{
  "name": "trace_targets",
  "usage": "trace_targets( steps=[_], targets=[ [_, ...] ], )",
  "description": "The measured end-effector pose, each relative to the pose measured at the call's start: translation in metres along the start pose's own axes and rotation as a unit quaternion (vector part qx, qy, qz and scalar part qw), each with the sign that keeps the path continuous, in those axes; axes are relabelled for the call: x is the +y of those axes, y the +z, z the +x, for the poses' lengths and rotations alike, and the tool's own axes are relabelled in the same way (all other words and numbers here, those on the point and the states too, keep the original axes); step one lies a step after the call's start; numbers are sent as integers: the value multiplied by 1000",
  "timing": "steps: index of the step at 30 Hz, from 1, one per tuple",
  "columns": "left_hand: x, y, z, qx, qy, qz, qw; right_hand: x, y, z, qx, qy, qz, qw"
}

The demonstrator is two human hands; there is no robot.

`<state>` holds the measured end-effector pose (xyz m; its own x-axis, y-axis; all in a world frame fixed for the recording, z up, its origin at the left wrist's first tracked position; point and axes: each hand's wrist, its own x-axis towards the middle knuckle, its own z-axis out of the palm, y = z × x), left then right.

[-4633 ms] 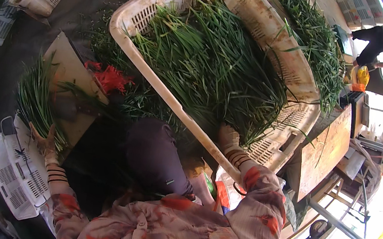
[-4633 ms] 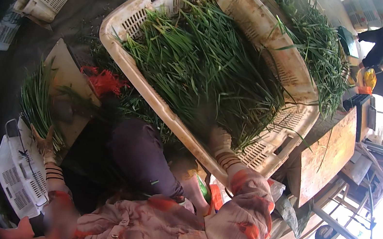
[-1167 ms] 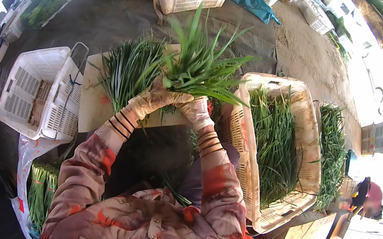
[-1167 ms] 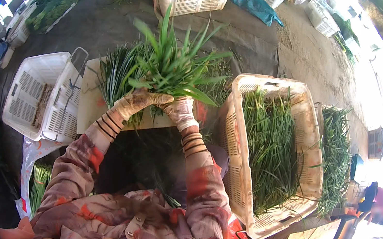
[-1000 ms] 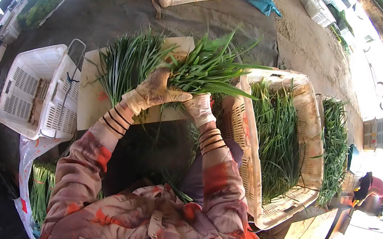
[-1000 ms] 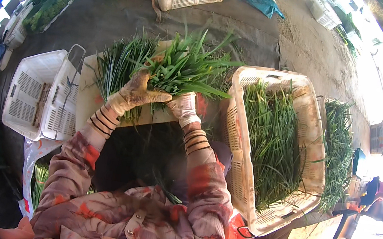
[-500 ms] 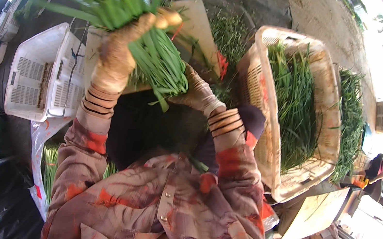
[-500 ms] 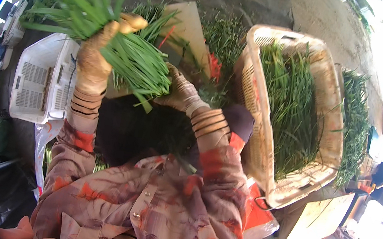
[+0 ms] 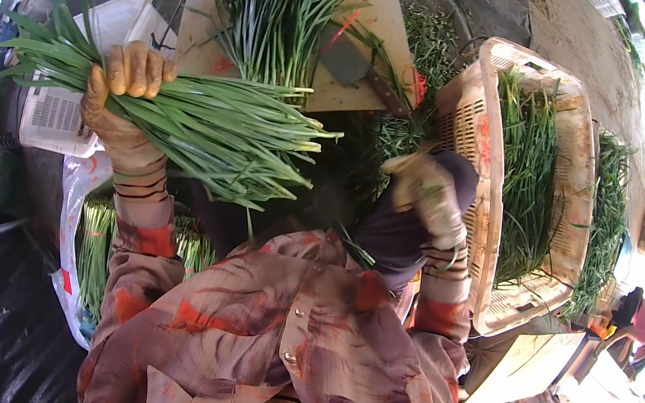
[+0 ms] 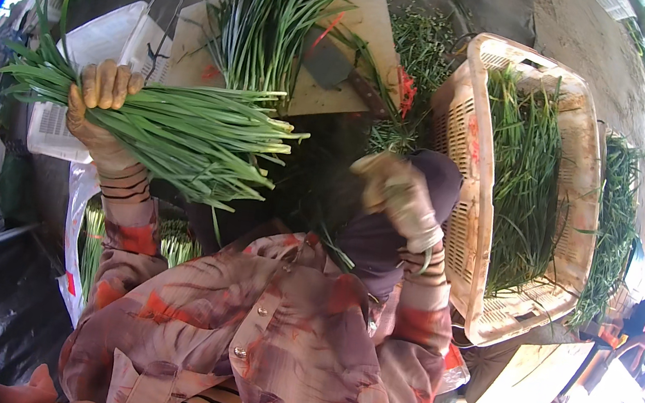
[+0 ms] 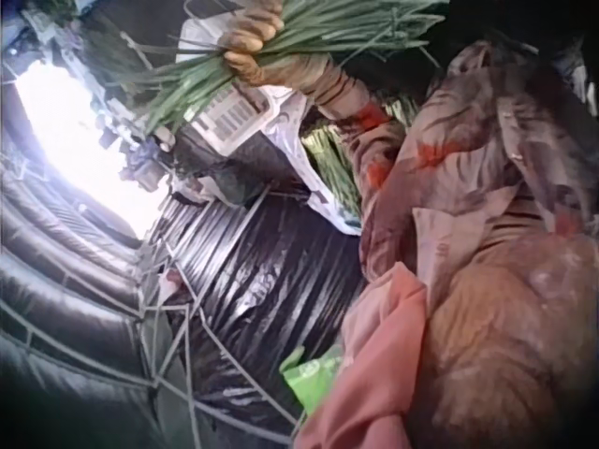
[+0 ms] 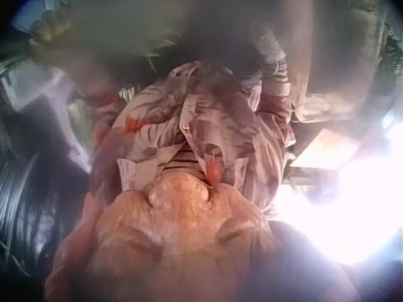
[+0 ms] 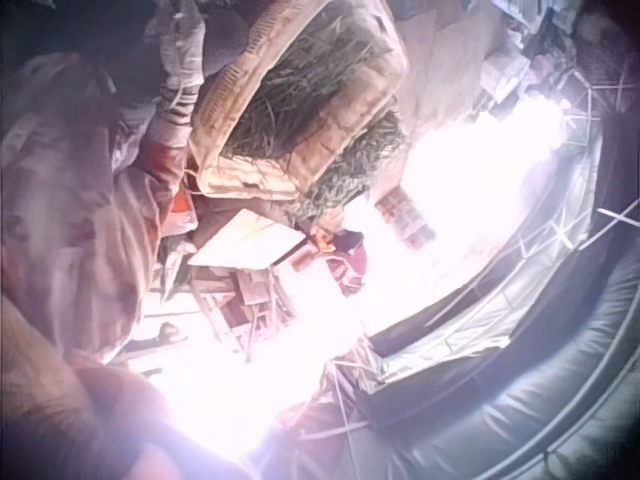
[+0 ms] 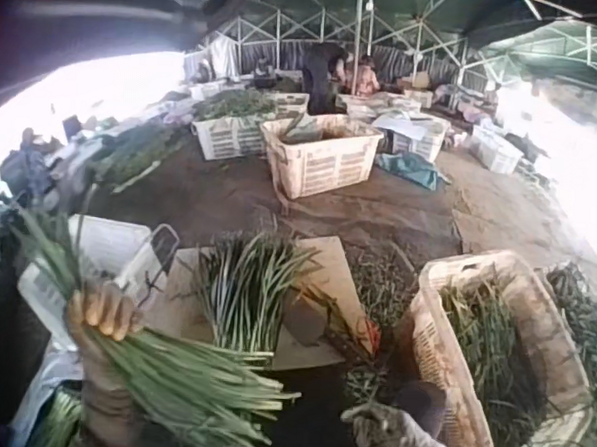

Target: The person gathers green leafy vegetables from a basket, aligns them into a neat bunch, and secures the bundle with a rubber band. The person repeats this process multiple times, placing finished bundles on a nearby surface.

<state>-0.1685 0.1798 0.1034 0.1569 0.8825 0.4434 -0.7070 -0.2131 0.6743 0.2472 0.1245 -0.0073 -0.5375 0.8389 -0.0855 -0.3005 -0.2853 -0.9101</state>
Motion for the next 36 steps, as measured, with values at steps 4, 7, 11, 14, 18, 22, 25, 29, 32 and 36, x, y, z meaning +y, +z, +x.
trace_targets(
  steps=[4,7,11,14,18,22,25,29,32,36],
  targets=[
    [26,-2,-3,-96,-24,-6,995,-42,52,17,-30,138,-492,859],
    [4,-27,25,-271,-89,-86,955,-63,62,64,3,-123,-331,936],
    [-35,13,24,-198,-136,-158,958,-66,119,132,-196,-158,6,968],
    [-35,24,14,-35,-125,-140,982,-21,136,161,-264,-90,-52,959],
    [-28,7,31,97,-74,-17,992,28,112,122,-285,56,88,953],
    [-18,-33,32,102,-82,-10,991,77,99,100,-230,110,177,951],
    [-22,-43,32,144,-85,29,986,76,97,89,-119,196,279,933],
    [-35,-67,48,135,-92,67,984,73,102,98,14,274,291,916],
    [-39,-85,60,201,-120,22,972,83,111,104,117,217,298,922],
    [-54,-79,81,245,-109,-66,961,80,104,118,173,198,305,915]
  ],
)
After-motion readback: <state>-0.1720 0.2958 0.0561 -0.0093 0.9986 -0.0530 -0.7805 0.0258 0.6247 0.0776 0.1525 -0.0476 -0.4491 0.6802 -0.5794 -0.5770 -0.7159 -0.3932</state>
